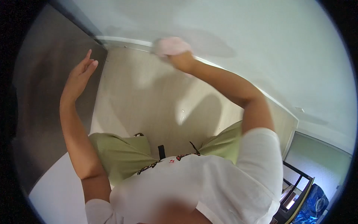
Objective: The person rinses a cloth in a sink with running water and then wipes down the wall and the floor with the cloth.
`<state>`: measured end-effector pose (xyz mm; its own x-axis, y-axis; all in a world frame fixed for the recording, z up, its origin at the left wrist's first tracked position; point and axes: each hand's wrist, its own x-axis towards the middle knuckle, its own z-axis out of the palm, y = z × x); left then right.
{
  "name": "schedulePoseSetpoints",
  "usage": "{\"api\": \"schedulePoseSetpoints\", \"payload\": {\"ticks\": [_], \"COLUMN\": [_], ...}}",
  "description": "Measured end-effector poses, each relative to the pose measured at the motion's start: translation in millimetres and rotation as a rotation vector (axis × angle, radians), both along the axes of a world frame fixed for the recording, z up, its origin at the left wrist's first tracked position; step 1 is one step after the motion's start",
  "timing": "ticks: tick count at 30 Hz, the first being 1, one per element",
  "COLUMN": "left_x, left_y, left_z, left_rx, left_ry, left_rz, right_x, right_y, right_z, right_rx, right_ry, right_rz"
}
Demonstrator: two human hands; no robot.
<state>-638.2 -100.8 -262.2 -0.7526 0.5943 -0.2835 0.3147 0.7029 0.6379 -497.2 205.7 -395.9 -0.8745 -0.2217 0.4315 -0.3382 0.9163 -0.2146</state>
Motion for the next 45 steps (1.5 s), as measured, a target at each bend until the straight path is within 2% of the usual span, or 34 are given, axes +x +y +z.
{"api": "schedulePoseSetpoints", "payload": {"ticks": [3, 4, 6, 7, 8, 10, 12, 14, 16, 17, 19, 21, 23, 25, 26, 28, 29, 31, 32, 34, 35, 36, 37, 38, 40, 41, 43, 45], "left_x": [12.5, 16.9, 22.7, 24.0, 26.7, 25.8, 23.4, 26.8, 32.5, 36.2, 45.0, 56.4, 77.9, 92.6, 93.8, 97.5, 99.7, 103.3, 104.5, 105.8, 110.5, 115.0, 117.3, 118.6, 119.6, 121.5, 135.9, 128.9], "left_y": [2.7, 4.9, 11.9, 15.3, 17.8, 23.6, 41.8, 64.6, 86.4, 96.2, 112.5, 125.3, 144.6, 155.3, 155.7, 154.0, 154.7, 163.6, 166.3, 170.9, 173.2, 174.8, 176.5, 178.2, 180.2, 180.8, 185.4, 175.8], "left_z": [7.8, 10.6, 11.2, 8.3, 2.9, -4.9, -10.3, -15.5, -22.2, -27.8, -39.4, -53.2, -51.3, -55.4, -62.1, -67.9, -69.7, -73.2, -73.6, -74.3, -74.1, -73.5, -73.1, -73.1, -67.4, -63.7, -42.5, -32.0], "left_rx": [-0.022, -0.035, -0.053, -0.034, -0.022, -0.092, -0.13, -0.134, -0.155, -0.175, -0.198, -0.159, -0.201, -0.245, -0.254, -0.274, -0.264, -0.249, -0.254, -0.264, -0.264, -0.271, -0.278, -0.278, -0.273, -0.266, -0.283, -0.263], "left_ry": [0.067, 0.086, 0.117, 0.134, 0.137, 0.102, 0.101, 0.08, 0.059, 0.049, 0.047, 0.071, 0.049, 0.025, -0.007, -0.043, -0.08, -0.114, -0.127, -0.133, -0.125, -0.119, -0.112, -0.11, -0.096, -0.078, -0.01, 0.023], "left_rz": [-0.001, -0.006, -0.035, -0.057, -0.082, -0.111, -0.139, -0.058, -0.116, -0.15, -0.215, -0.237, -0.241, -0.237, -0.25, -0.272, -0.266, -0.278, -0.272, -0.262, -0.261, -0.26, -0.258, -0.255, -0.255, -0.242, -0.184, -0.166], "right_x": [-117.3, -146.9, -180.7, -172.6, -151.2, -92.1, -25.4, 60.5, 146.9, 188.0, 268.8, 344.5, 412.0, 468.3, 493.4, 555.7, 589.6, 659.7, 698.7, 752.9, 721.7, 677.1, 634.8, 608.5, 566.1, 544.0, 498.8, 485.9], "right_y": [-51.3, -72.1, -83.0, -68.5, -54.1, -26.3, 17.1, 69.0, 114.9, 137.1, 172.0, 205.4, 249.7, 270.5, 274.7, 285.9, 289.6, 295.7, 288.9, 273.8, 263.1, 245.4, 237.9, 238.9, 237.3, 235.9, 203.4, 204.1], "right_z": [-76.3, -86.7, -100.3, -107.4, -114.3, -115.0, -96.7, -92.9, -103.1, -97.1, -85.8, -103.5, -129.2, -134.4, -136.1, -132.5, -135.6, -152.4, -187.0, -266.1, -260.2, -249.2, -223.2, -225.5, -229.1, -226.9, -222.1, -209.5], "right_rx": [-0.028, 0.026, -0.232, -0.242, -0.288, -0.331, -0.186, -0.282, -0.567, -0.343, -0.051, -0.315, -0.408, -0.33, -0.497, -0.217, -0.219, -0.529, -0.542, 0.773, 0.172, -0.518, -0.584, -0.59, -0.319, -0.312, 0.008, 0.06], "right_ry": [0.06, -0.092, -0.429, -0.431, -0.184, 0.048, -0.345, -0.498, -0.092, -0.068, -0.135, -0.198, -0.173, -0.049, 0.101, -0.125, -0.131, -0.627, -0.625, -0.852, -0.793, -0.672, -0.624, -0.634, -0.667, -0.66, -0.627, -0.584], "right_rz": [0.005, -0.227, -0.406, -0.43, -0.247, -0.103, -0.238, -0.261, -0.159, -0.192, -0.352, -0.58, -0.707, -0.963, -1.183, -1.408, -1.425, -1.3, -1.309, -1.368, -1.826, -2.158, -2.136, -2.116, -1.801, -1.776, -1.49, -1.542]}}
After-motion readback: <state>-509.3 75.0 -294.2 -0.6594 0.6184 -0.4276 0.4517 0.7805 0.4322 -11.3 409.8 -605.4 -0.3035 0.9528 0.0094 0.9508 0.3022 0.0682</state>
